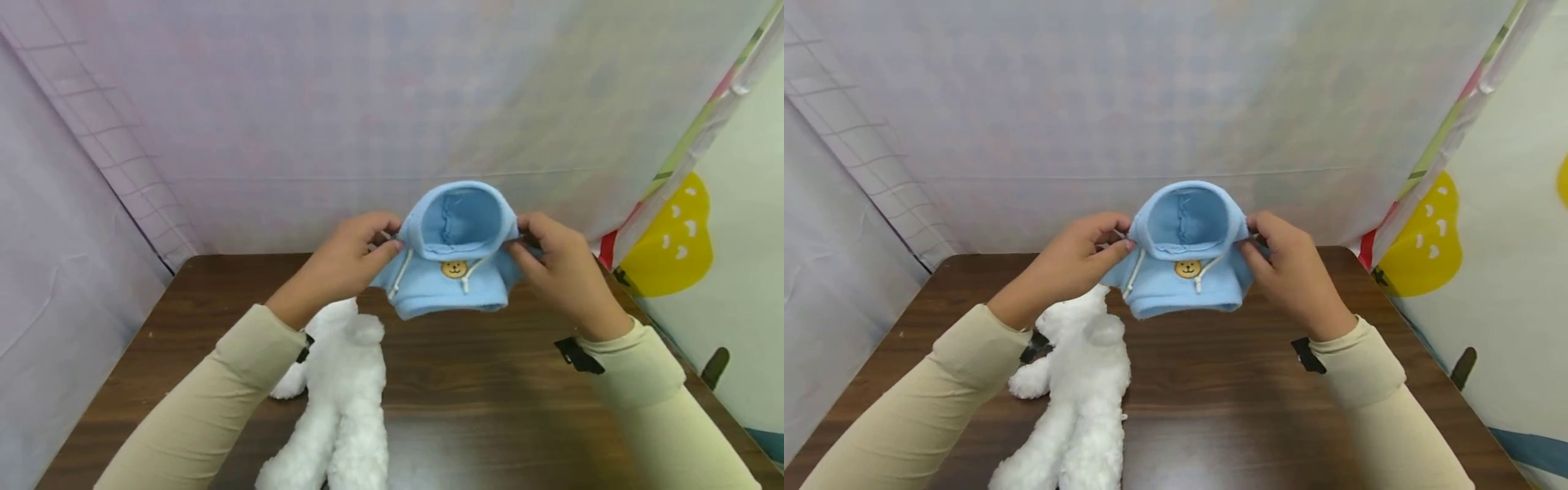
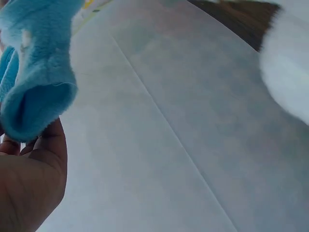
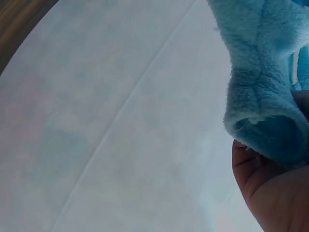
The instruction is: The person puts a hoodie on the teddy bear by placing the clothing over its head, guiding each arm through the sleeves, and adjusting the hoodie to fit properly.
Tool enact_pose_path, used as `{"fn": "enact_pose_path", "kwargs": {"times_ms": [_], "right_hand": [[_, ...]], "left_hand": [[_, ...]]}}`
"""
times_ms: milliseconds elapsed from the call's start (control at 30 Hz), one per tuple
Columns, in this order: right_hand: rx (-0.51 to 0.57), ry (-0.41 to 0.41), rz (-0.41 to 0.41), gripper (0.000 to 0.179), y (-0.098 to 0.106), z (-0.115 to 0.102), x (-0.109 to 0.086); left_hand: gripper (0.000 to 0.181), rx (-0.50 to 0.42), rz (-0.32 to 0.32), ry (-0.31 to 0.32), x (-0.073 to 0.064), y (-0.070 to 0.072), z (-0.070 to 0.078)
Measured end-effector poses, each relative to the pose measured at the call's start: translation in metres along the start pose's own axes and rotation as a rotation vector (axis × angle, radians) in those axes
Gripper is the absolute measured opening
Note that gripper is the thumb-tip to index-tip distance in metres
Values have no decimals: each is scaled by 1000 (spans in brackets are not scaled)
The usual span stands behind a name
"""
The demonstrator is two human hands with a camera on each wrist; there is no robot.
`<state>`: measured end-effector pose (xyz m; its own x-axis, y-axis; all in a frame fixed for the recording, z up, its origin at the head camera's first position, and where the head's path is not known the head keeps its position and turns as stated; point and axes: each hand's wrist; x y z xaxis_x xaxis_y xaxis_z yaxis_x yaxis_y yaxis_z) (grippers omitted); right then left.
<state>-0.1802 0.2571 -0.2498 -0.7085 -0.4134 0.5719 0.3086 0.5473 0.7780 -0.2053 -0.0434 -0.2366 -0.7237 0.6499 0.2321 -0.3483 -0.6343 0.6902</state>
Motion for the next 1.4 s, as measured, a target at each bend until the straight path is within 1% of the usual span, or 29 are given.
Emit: {"fn": "enact_pose_path", "kwargs": {"times_ms": [100,200,333,433,567,633,767,867,933,1000,1067,1133,1167,1233,1300,1367,1400], "right_hand": [[23,19,-17,16,-8,-14,7],[58,27,-51,13,-17,-29,15],[103,55,-101,10,-29,-51,28],[151,73,-141,9,-38,-71,37],[232,77,-197,10,-58,-97,47],[275,67,-229,11,-70,-109,51],[330,26,-301,11,-92,-128,54],[354,-2,-359,12,-105,-135,56],[365,-25,-404,13,-113,-138,57],[370,-49,-450,15,-121,-140,58],[341,-69,-493,16,-129,-139,58],[275,-77,-540,18,-137,-136,57],[235,-82,-559,19,-141,-134,56],[140,-98,-584,22,-147,-126,53],[67,-129,-596,23,-150,-116,49],[41,-173,-595,21,-150,-104,44],[45,-186,-595,20,-150,-98,41]], "left_hand": [[15,-8,21,15,-16,9,-7],[15,-50,35,44,-35,17,-15],[16,-91,56,38,-60,30,-31],[16,-83,83,36,-80,41,-43],[17,-57,119,96,-111,52,-60],[17,-28,131,131,-126,54,-70],[15,-28,139,172,-151,53,-88],[15,-60,119,185,-167,51,-100],[15,-92,89,190,-176,49,-109],[16,-148,52,201,-181,45,-120],[17,-209,19,228,-184,39,-130],[18,-234,-15,282,-184,29,-139],[19,-231,-32,304,-182,23,-142],[23,-207,-73,334,-176,11,-146],[26,-184,-129,345,-167,-1,-148],[32,-192,-171,345,-157,-11,-151],[34,-202,-185,352,-153,-15,-152]]}}
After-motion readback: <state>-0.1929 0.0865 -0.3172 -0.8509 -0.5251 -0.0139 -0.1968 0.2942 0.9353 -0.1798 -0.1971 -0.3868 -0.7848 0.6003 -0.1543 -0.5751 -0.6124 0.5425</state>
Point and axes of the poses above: each hand's wrist, its own x-axis towards the middle knuckle, its own y-axis out of the back of the hand, z = x × y, and after that the axes turned 10 degrees about -z, right-handed
